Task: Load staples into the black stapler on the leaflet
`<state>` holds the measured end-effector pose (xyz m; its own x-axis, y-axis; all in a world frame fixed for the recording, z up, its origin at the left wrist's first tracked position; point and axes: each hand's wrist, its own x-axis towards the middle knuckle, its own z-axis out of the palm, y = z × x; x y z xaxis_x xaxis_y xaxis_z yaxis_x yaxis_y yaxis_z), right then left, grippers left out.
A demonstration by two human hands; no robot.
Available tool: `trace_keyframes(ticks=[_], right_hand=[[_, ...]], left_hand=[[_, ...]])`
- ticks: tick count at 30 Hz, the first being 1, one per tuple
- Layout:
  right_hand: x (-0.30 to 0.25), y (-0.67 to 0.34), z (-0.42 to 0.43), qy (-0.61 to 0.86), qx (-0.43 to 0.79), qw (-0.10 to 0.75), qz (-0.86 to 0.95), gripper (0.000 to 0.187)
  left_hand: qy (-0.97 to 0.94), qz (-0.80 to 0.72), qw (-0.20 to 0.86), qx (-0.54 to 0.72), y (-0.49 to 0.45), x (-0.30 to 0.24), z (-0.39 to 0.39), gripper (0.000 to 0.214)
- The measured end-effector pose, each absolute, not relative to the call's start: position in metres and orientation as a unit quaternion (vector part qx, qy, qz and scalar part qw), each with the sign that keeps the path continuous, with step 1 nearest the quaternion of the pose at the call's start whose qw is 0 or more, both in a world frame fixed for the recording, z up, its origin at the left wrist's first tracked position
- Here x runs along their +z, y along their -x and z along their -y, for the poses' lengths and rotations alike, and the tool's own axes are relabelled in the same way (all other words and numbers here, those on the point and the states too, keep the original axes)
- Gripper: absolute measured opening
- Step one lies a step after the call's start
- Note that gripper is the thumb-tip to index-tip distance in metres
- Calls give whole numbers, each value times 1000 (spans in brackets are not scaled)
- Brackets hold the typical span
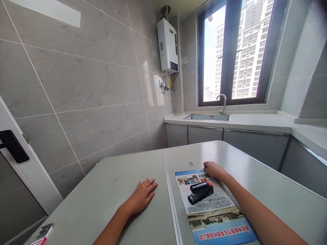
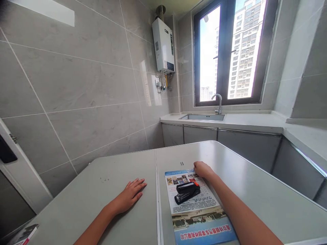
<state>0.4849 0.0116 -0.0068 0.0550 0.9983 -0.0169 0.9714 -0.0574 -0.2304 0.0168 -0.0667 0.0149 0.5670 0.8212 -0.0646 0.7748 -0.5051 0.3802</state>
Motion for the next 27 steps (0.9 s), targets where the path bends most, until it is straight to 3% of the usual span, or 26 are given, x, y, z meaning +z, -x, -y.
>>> trace_keyframes(ticks=[12, 18, 22, 25, 27], right_hand=[[-1, -478, -7, 712, 90, 129, 684, 7], [20, -464, 5, 679, 100, 193, 701, 12], [43, -459, 25, 543, 261, 168, 780, 41], [64, -457, 42, 384, 407, 75, 825, 68], [73, -454, 50, 335, 418, 19, 844, 82]], left_hand=[[-868, -453, 189, 77, -14, 9, 63, 53], [-871, -447, 187, 85, -13, 7, 62, 52], [-872, -444, 184, 86, -13, 6, 62, 52], [-873, -444, 183, 86, -13, 6, 62, 52], [-876, -438, 182, 93, -14, 6, 63, 52]])
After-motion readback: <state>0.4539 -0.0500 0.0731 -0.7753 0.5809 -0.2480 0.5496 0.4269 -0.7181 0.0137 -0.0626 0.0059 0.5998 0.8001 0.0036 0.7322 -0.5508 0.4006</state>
